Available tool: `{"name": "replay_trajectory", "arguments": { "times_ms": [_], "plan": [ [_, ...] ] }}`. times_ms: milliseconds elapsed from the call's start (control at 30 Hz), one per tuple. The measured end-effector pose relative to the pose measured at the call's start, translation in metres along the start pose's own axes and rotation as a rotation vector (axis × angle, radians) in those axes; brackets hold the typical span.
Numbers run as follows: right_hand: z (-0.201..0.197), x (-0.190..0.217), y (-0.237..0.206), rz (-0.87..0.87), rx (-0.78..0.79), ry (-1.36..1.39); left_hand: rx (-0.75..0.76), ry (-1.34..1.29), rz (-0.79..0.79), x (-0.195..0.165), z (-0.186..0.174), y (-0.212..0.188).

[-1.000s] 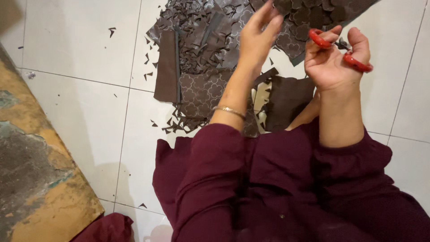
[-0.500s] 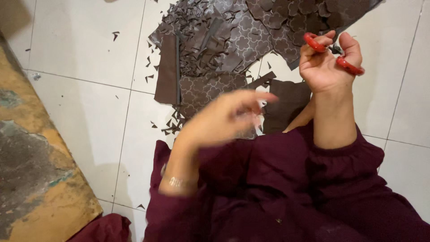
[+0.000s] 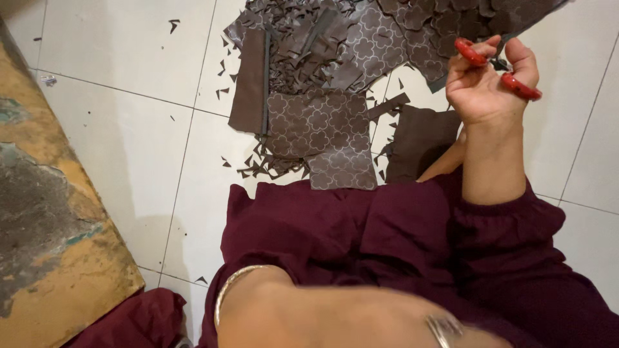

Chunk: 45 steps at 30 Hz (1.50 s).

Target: The person sits on the floor and uses red-handled scissors to cut flower-shaped pieces from a brown patterned fabric. The person holds the fabric with the left hand and cuts with the right, repeatedly trimming shapes and dropping the cut pieces onto the floor.

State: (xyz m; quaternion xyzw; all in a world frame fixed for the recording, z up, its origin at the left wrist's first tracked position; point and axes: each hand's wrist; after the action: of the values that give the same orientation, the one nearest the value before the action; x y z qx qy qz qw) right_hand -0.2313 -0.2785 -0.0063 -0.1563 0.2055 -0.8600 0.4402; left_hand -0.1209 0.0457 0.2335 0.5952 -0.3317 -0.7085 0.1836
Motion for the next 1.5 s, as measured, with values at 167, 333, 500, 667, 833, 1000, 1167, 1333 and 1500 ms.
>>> {"name": "replay_trajectory", "arguments": {
  "times_ms": [167,333,500,667,833,1000,1167,1333,1500],
  "plan": [
    [-0.001,0.0,-0.001,0.051,0.03,-0.035,-0.261,0.364,-0.132,0.061,-0.053,-0.052],
    [-0.001,-0.002,0.0,0.023,-0.022,-0.012,-0.492,1.134,-1.003,0.168,-0.128,-0.108],
    [-0.001,-0.001,0.002,0.034,-0.002,-0.026,-0.308,1.288,-1.304,0.215,-0.123,-0.148],
    [0.0,-0.004,0.002,0.021,-0.01,-0.057,-0.385,1.559,-1.074,0.209,-0.13,-0.146],
    [0.005,-0.013,0.004,0.058,0.139,-0.311,-0.629,1.467,-0.762,0.171,-0.121,-0.131],
    [0.016,-0.041,0.006,-0.064,0.168,-0.793,-1.054,0.979,-0.641,0.13,-0.091,-0.107],
    [0.031,-0.07,-0.011,-0.321,0.228,-1.342,-1.156,0.275,-0.278,0.111,-0.071,-0.107],
    [0.027,-0.084,-0.017,-0.272,0.185,-1.584,-1.24,-0.089,-0.218,0.121,-0.069,-0.122],
    [0.009,-0.084,0.001,-0.077,0.085,-1.333,-1.22,-0.152,-0.278,0.135,-0.081,-0.14]
  ]
}}
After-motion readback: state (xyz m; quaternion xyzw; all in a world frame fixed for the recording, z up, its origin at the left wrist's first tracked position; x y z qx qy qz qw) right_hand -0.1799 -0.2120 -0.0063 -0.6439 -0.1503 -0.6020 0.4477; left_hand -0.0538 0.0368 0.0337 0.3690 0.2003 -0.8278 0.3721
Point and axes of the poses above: each hand's wrist, its own y-axis towards the middle knuckle, its own z-axis out of the palm, x = y × z, and after that the axes turned 11 degrees about -y, right-handed
